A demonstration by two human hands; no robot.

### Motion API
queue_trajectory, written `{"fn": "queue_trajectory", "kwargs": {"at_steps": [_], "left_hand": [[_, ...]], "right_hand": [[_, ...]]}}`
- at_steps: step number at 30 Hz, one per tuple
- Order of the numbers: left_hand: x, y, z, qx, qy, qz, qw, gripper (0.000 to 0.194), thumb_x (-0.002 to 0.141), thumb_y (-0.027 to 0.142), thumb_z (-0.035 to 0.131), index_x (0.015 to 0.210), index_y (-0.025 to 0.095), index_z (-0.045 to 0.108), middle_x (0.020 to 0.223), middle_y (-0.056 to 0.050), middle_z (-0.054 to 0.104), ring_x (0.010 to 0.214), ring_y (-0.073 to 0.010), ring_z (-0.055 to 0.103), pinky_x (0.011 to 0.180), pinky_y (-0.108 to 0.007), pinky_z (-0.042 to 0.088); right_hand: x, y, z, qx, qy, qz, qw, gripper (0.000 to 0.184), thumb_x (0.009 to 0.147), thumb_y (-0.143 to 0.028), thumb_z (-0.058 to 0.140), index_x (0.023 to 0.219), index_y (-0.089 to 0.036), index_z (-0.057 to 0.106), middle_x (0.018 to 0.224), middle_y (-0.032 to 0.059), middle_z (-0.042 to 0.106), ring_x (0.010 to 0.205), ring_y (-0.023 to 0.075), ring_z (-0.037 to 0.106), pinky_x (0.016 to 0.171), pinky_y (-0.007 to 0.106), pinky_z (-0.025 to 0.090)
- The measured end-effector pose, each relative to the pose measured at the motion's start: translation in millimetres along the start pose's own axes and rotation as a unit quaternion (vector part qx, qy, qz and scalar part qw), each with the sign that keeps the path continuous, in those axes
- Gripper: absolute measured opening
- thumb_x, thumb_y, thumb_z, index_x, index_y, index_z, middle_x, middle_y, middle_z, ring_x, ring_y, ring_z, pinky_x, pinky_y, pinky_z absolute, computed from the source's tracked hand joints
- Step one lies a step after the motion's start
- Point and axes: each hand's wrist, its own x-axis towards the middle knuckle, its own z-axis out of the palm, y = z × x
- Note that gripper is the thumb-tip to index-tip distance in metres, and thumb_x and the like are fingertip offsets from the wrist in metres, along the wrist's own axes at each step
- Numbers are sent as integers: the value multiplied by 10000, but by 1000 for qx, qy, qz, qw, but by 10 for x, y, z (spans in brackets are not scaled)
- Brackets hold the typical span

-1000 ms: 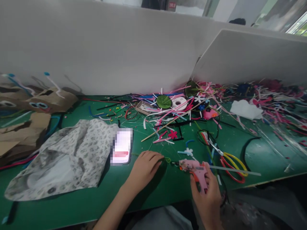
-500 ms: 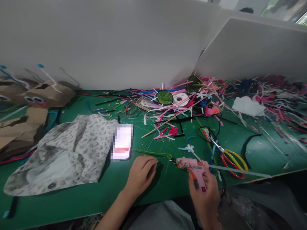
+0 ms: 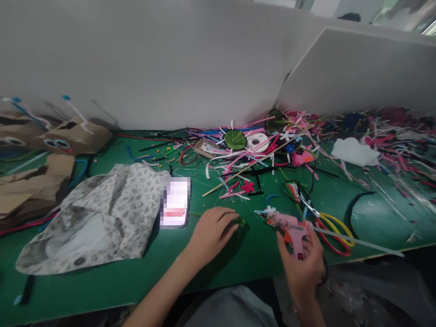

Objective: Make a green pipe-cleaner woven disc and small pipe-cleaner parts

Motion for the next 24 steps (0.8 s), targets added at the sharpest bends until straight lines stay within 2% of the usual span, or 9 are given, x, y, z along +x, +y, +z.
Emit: {"fn": "queue_trajectory", "kwargs": {"at_steps": [5,7,9,12,16,18,21,24], "left_hand": [[541,-68,-102,-50,-146,20,988,205,912,380,580,1047,245,655,1064,-22,679,1066,-201,594,930,-328,445],[718,-158,-103,-50,-176,18,983,208,906,411,575,941,232,676,948,-11,698,930,-185,633,814,-284,471],[838,-238,-95,-42,-202,20,978,256,894,446,575,849,220,689,855,-8,701,811,-177,641,715,-259,463],[910,-296,-85,-26,-232,26,972,337,895,484,550,778,210,707,828,-28,700,805,-189,635,713,-267,446],[908,-286,-75,-24,-275,40,960,412,916,500,504,714,213,720,842,-36,696,864,-190,622,786,-275,436],[908,-277,-72,-31,-300,48,952,424,915,508,504,705,211,720,864,-36,695,881,-184,617,807,-268,431],[919,-267,-79,-41,-335,55,940,429,928,507,482,747,198,718,886,-40,689,886,-176,609,825,-260,420],[915,-223,-109,-47,-361,52,930,468,956,502,421,764,177,697,822,-38,665,825,-167,596,785,-253,413]], "right_hand": [[304,46,214,-2,-78,31,996,806,758,-565,675,1405,-151,433,1203,172,611,896,269,630,731,378,508],[385,90,271,-39,-122,1,992,752,819,-568,599,1417,-151,416,1165,172,620,937,294,612,753,407,494],[419,138,282,-86,-130,-45,987,677,862,-556,544,1387,-137,457,1127,180,623,1001,322,578,810,447,471],[384,203,211,-96,-85,-96,987,556,893,-498,527,1295,-113,538,1123,183,617,1066,325,538,896,470,434],[238,191,51,-35,-46,-128,990,307,902,-350,566,1124,-142,604,1040,129,648,989,261,575,878,412,454],[146,102,-6,3,-60,-141,988,206,896,-298,586,1057,-173,613,987,94,657,940,231,588,846,382,468],[0,-129,-17,60,-117,-159,979,111,883,-278,614,963,-201,618,908,58,650,891,210,584,807,358,467],[-130,-380,65,91,-171,-165,967,132,853,-330,655,881,-206,618,861,47,639,852,212,571,767,357,445]]}}
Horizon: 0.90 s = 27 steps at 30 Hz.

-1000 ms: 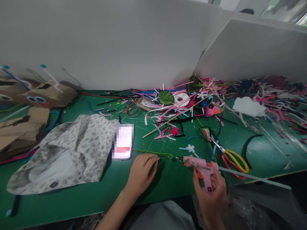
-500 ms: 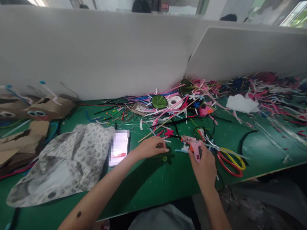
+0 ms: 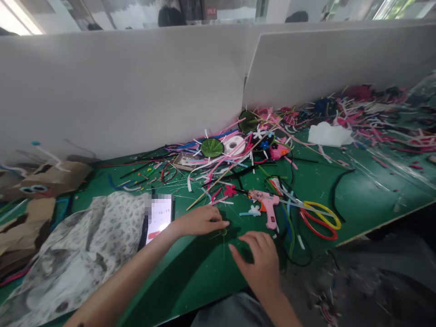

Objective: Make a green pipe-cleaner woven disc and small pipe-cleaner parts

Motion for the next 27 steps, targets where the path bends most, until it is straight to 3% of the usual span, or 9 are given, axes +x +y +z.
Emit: {"fn": "queue_trajectory", "kwargs": {"at_steps": [4,9,14,18,27], "left_hand": [[-73,139,-5,-7,-8,-20,1000,530,987,489,323,721,168,651,720,-22,613,721,-151,560,699,-246,390],[-212,275,37,-103,25,-76,992,509,960,520,367,738,177,671,725,-17,630,718,-163,565,671,-247,370],[-345,346,152,-268,62,-140,951,422,908,514,477,817,187,727,790,-22,688,780,-184,590,712,-257,403],[-421,391,290,-376,85,-143,911,374,881,487,536,811,173,729,793,-31,687,797,-181,587,759,-268,428],[-483,366,570,-449,190,-171,856,331,788,490,658,732,167,701,682,0,601,676,-142,503,649,-249,361]], "right_hand": [[34,-157,161,22,-20,6,1000,145,834,-335,661,888,-208,615,883,48,649,862,230,571,749,369,418],[80,-87,120,68,-21,-19,997,57,855,-181,602,906,-205,592,854,30,665,839,202,587,752,346,421],[112,-25,-14,90,-12,-60,994,139,855,-93,585,947,-197,590,879,25,682,857,188,592,784,341,440],[129,-56,-48,88,-9,-75,993,199,855,-74,576,1008,-199,604,891,23,692,849,188,597,780,345,450],[115,-96,43,85,-18,-77,993,198,879,-76,562,1022,-202,614,859,29,686,812,188,603,745,349,470]]}}
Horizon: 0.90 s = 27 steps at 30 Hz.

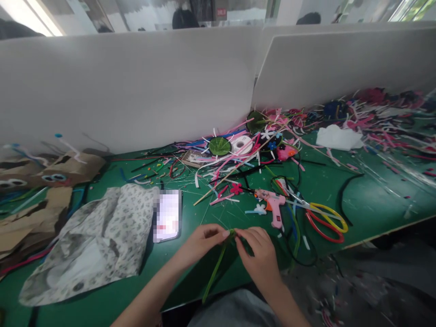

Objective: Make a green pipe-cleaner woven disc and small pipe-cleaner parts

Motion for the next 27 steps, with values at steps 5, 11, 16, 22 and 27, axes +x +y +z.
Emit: {"fn": "queue_trajectory", "kwargs": {"at_steps": [5,11,16,22,27], "left_hand": [[24,-57,25,-58,46,2,997,377,752,531,680,650,168,692,666,-4,608,693,-146,514,691,-248,378],[86,-112,5,-103,84,2,991,356,720,531,712,746,176,728,685,-4,633,700,-145,532,717,-252,395],[69,-83,4,-127,91,3,988,335,646,490,783,662,162,720,663,-17,651,681,-151,538,702,-259,395],[26,-54,-13,-153,89,5,984,282,680,433,781,651,161,711,646,-4,628,676,-137,518,693,-245,388],[23,-86,-41,-179,70,-4,981,274,707,421,770,691,154,711,664,-5,622,676,-127,510,676,-231,387]], "right_hand": [[70,-4,-19,3,3,4,1000,222,895,-106,568,1093,-204,592,839,30,670,812,183,612,746,343,491],[177,-12,-45,-9,-12,-36,999,227,896,-93,567,1093,-203,584,852,30,675,807,182,613,758,356,490],[215,-88,-60,-17,-3,-73,997,231,871,-62,593,1069,-182,595,859,34,692,811,178,622,799,373,489],[248,-127,-46,-21,2,-84,996,222,881,-80,581,1061,-208,607,837,30,702,787,178,644,808,388,506],[277,-139,-23,-17,10,-88,996,220,881,-81,575,1055,-211,616,820,28,703,772,171,649,806,386,514]]}}
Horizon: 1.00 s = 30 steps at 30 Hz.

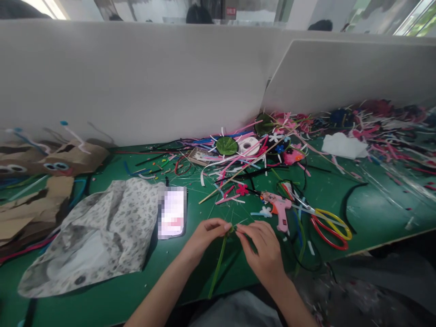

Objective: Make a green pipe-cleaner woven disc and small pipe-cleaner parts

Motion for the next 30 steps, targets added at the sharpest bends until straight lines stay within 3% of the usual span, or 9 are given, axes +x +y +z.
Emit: {"fn": "queue_trajectory", "kwargs": {"at_steps": [9,20,30], "left_hand": [[-3,-41,-29,-31,-14,-31,999,303,688,443,786,739,153,713,729,-9,638,727,-128,538,726,-232,401],[23,-106,-1,-64,17,-57,996,289,619,408,847,695,150,742,684,-9,661,683,-117,543,698,-227,401],[16,-105,91,-132,-26,-87,987,330,606,411,859,727,146,704,674,10,600,656,-95,545,692,-218,434]], "right_hand": [[8,-14,4,-3,-5,-2,1000,218,884,-76,573,1056,-205,607,820,24,702,777,163,644,810,383,507],[-6,31,-17,7,12,-3,1000,230,843,-45,610,1026,-185,617,830,23,704,792,162,642,811,362,509],[-5,75,-68,17,24,-1,1000,226,867,-58,593,1042,-201,609,812,24,704,788,163,639,790,367,522]]}}
